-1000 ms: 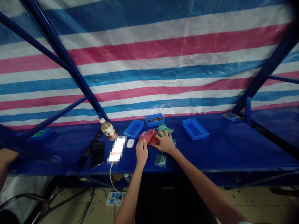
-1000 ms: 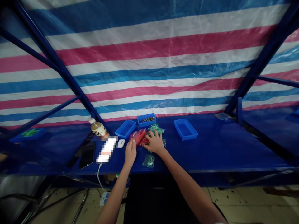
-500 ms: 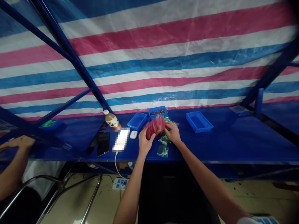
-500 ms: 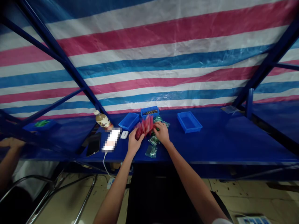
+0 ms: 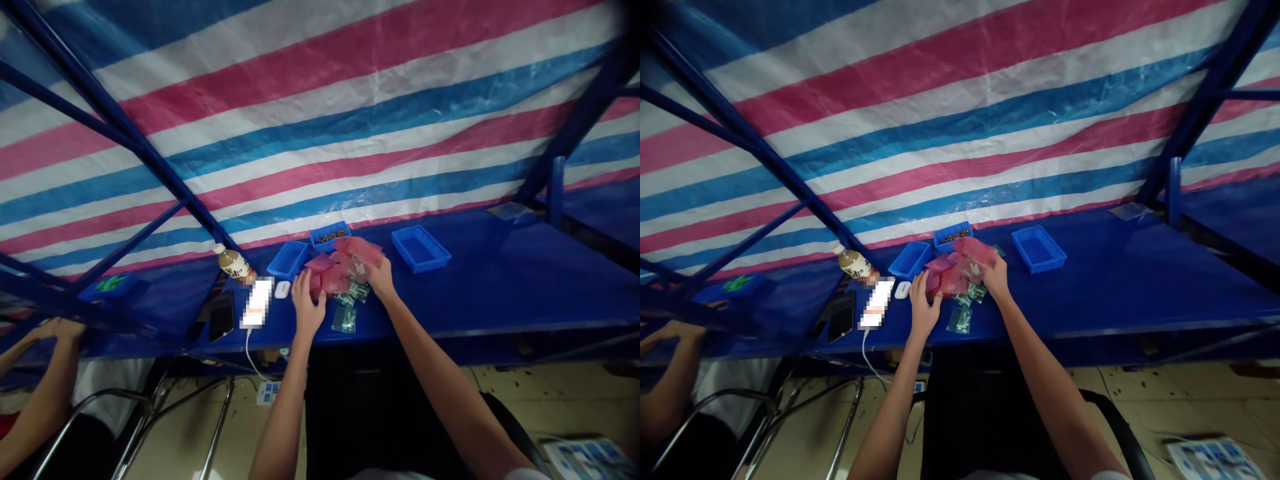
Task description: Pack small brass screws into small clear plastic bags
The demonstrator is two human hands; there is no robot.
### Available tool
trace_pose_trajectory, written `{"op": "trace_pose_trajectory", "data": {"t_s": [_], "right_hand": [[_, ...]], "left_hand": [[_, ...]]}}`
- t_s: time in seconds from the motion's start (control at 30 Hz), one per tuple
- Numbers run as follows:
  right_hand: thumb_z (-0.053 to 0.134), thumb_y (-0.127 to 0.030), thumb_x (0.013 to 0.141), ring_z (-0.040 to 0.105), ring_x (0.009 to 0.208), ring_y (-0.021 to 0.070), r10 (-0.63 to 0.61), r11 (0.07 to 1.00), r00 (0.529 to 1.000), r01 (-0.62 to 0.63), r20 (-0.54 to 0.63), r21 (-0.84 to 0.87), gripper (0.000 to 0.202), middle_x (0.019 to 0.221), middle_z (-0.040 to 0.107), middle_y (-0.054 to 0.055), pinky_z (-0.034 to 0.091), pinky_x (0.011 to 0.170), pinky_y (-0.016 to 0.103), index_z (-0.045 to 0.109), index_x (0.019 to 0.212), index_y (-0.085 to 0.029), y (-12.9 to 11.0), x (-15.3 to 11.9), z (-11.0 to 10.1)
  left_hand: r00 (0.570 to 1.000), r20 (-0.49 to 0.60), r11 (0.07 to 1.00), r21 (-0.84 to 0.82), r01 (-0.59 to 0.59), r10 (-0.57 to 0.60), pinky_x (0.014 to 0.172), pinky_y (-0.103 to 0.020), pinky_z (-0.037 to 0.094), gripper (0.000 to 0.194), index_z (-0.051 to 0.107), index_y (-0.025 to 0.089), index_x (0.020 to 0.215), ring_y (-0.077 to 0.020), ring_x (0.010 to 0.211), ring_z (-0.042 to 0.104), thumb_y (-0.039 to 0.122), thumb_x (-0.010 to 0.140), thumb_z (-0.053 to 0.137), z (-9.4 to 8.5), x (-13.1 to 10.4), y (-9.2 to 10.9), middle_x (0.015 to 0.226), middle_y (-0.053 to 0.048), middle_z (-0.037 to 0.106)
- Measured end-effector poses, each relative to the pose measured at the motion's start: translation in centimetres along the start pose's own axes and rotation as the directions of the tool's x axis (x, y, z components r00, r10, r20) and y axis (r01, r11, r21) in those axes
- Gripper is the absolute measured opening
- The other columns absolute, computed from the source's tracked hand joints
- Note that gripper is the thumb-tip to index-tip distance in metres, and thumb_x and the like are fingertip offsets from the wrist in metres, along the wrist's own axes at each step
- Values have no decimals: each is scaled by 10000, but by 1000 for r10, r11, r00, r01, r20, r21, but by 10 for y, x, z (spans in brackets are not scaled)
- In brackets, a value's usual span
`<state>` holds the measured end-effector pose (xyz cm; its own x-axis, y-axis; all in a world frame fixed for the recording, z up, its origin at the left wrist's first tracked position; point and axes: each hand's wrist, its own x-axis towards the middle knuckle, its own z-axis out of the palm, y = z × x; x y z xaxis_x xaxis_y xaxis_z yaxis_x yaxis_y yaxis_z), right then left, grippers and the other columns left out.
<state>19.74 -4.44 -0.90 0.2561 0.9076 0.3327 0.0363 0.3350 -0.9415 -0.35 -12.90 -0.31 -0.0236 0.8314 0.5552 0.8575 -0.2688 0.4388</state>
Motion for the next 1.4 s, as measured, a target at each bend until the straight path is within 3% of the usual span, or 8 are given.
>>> {"op": "trace_pose_trajectory", "data": {"t_s": [0.13,0.23,0.5,0.8,1.0,1.13,1.27,1.4], "right_hand": [[569,-526,783,639,782,232,21,997,1000,-22,-18,-71,422,836,724,63,500,735,349,707,902,-145,3,8,1],[570,-551,771,636,755,238,33,993,999,-35,-23,-114,433,802,717,54,496,717,349,705,872,-153,8,13,0],[516,-486,837,605,990,242,-37,988,999,33,-24,-152,353,1018,707,62,444,931,386,696,958,-207,-7,10,-9],[422,-459,878,472,1189,280,-111,920,985,50,-135,-389,425,1196,626,96,338,1033,505,615,1184,-237,-8,9,-17],[461,-408,871,255,1393,335,-362,648,932,245,-9,-722,395,1380,499,83,92,1102,628,596,1207,-251,-18,-1,-14],[495,-399,870,178,1421,347,-402,497,890,411,217,-764,356,1492,364,57,150,1109,593,624,1173,-262,-24,-10,-8],[529,-527,840,296,1341,403,-260,441,908,414,328,-797,513,1454,409,106,272,1036,602,548,1294,-288,-8,-10,-2],[491,-545,862,474,1122,372,-183,418,929,371,323,-830,565,1274,562,144,402,922,510,506,1340,-245,6,-6,0]], "left_hand": [[949,192,957,98,-273,251,1129,-579,188,723,389,288,1423,-377,1439,96,513,780,632,-10,-7,39,1580,-91,115],[892,311,919,112,-377,328,1109,-631,173,818,437,343,1389,-423,1432,58,569,660,729,-7,-7,60,1583,-73,100],[953,193,952,151,-266,235,1120,-575,225,537,413,375,1398,-358,1445,82,375,876,543,16,11,62,1591,-28,68],[999,9,989,145,34,-36,1043,-499,376,336,665,287,1123,-288,1284,390,260,929,391,30,47,24,1369,-59,487],[997,-58,991,120,56,-49,1079,-469,345,373,638,213,1163,-279,1254,424,337,948,360,16,49,7,1322,-108,524],[975,163,976,133,-172,150,1107,-562,247,497,508,330,1329,-361,1387,238,509,866,500,21,23,18,1497,-56,343],[987,159,977,203,-66,33,1081,-618,222,724,449,343,1379,-434,1388,177,666,743,573,31,15,21,1513,-85,304],[987,154,977,214,21,-55,1019,-593,300,809,401,297,1415,-423,1269,342,705,731,547,33,22,13,1417,-117,427]]}}
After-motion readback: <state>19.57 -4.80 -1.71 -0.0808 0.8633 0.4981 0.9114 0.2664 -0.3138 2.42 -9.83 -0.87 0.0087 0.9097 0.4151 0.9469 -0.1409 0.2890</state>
